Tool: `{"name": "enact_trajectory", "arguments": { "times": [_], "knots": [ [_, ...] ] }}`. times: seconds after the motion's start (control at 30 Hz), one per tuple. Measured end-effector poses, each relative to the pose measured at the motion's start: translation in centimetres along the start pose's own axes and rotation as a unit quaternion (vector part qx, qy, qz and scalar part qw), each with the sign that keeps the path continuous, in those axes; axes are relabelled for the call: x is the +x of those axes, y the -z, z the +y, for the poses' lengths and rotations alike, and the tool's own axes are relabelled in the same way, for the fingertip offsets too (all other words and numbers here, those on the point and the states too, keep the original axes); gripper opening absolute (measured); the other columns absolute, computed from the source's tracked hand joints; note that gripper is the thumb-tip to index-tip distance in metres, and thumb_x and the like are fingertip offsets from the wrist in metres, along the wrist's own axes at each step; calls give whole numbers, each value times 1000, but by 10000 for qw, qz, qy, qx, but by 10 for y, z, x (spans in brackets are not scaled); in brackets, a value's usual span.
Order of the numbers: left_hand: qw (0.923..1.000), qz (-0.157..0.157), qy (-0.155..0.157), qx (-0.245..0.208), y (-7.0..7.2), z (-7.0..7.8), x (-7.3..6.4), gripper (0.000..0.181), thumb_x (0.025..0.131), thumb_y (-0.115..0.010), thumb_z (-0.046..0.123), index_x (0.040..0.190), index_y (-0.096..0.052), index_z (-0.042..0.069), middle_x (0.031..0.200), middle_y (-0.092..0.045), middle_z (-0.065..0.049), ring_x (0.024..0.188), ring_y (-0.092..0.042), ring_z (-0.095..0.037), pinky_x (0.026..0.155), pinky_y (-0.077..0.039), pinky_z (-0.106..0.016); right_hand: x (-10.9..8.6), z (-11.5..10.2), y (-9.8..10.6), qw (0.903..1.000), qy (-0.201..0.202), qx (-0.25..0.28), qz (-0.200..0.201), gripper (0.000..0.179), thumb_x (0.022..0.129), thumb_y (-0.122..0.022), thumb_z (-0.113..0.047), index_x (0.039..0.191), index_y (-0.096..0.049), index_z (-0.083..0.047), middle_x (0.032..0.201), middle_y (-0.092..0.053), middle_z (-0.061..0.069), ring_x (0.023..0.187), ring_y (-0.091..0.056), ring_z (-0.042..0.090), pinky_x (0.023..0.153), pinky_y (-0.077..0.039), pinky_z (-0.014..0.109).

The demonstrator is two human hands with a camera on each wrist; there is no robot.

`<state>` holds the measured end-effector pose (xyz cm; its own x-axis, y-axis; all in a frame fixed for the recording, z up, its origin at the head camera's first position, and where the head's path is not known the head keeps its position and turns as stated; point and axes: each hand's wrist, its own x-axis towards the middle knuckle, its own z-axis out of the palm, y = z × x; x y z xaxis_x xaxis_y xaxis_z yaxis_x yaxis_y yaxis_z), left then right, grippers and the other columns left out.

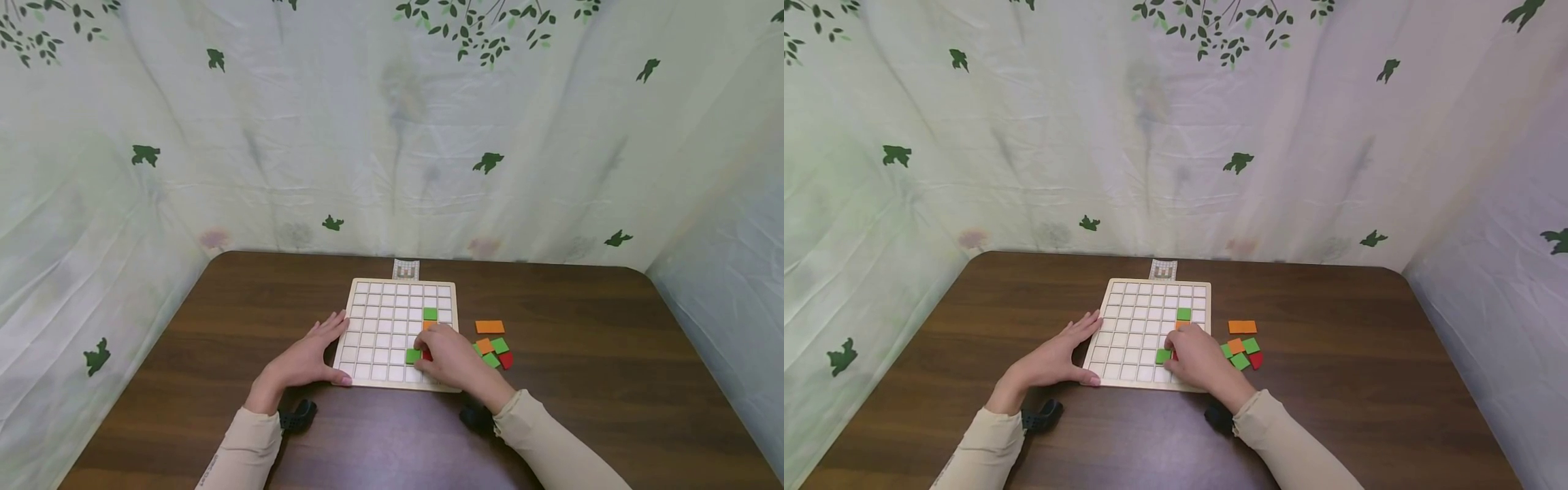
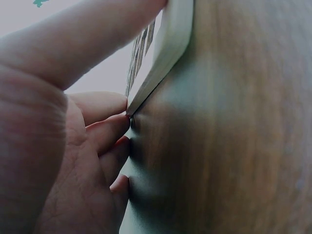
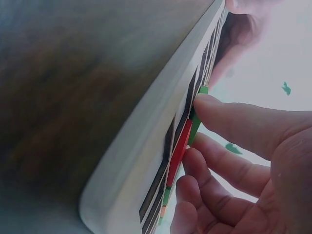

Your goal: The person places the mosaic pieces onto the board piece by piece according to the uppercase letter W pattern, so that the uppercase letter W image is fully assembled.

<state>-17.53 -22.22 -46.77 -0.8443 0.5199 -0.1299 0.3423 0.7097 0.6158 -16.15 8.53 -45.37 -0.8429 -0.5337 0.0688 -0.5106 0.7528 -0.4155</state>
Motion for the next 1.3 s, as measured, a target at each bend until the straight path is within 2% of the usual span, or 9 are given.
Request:
{"name": "enact_trajectory", "arguments": {
  "times": [0.23,0.53,0.73,0.93,1.07,1.3],
  "knots": [
    [10000,-12,9,-5,1,0,0,118,72,-89,47,158,-24,0,168,-12,-12,154,-8,-30,124,-7,-51,0,3,-1,9998,-18,207,32,22,84,-83,-19,100,-74,-7,92,-65,1,85,-55,16,74,-53,33],
    [10000,0,10,7,1,-1,0,118,72,-89,47,158,-25,0,167,-13,-12,154,-8,-31,124,-8,-51,-6,14,4,9973,-290,609,272,25,82,-84,-18,102,-74,-7,95,-68,1,87,-59,17,79,-54,37],
    [10000,2,-24,34,1,0,0,118,72,-89,47,158,-25,-1,167,-14,-14,154,-9,-33,123,-8,-53,-15,26,16,9914,-726,1059,261,25,84,-82,-15,106,-74,-8,101,-68,0,90,-57,18,81,-53,37],
    [10000,34,-87,-11,1,-1,0,117,72,-89,47,157,-25,-3,167,-14,-16,153,-10,-35,123,-8,-54,-23,42,27,9865,-1129,1136,348,29,85,-82,-17,111,-72,-8,103,-65,1,92,-59,19,80,-53,36],
    [9999,48,-114,-25,1,-2,0,117,72,-89,47,157,-25,-3,167,-14,-16,153,-10,-35,123,-8,-54,-30,54,31,9841,-1212,1188,523,31,87,-80,-18,115,-71,-7,108,-65,4,97,-61,21,84,-54,40],
    [9999,46,-122,-29,1,0,-1,117,73,-89,47,157,-25,-3,167,-14,-16,153,-9,-35,123,-8,-54,-40,72,38,9776,-1309,1441,803,30,88,-79,-16,116,-71,-8,111,-65,8,97,-60,25,83,-56,43]
  ]
}}
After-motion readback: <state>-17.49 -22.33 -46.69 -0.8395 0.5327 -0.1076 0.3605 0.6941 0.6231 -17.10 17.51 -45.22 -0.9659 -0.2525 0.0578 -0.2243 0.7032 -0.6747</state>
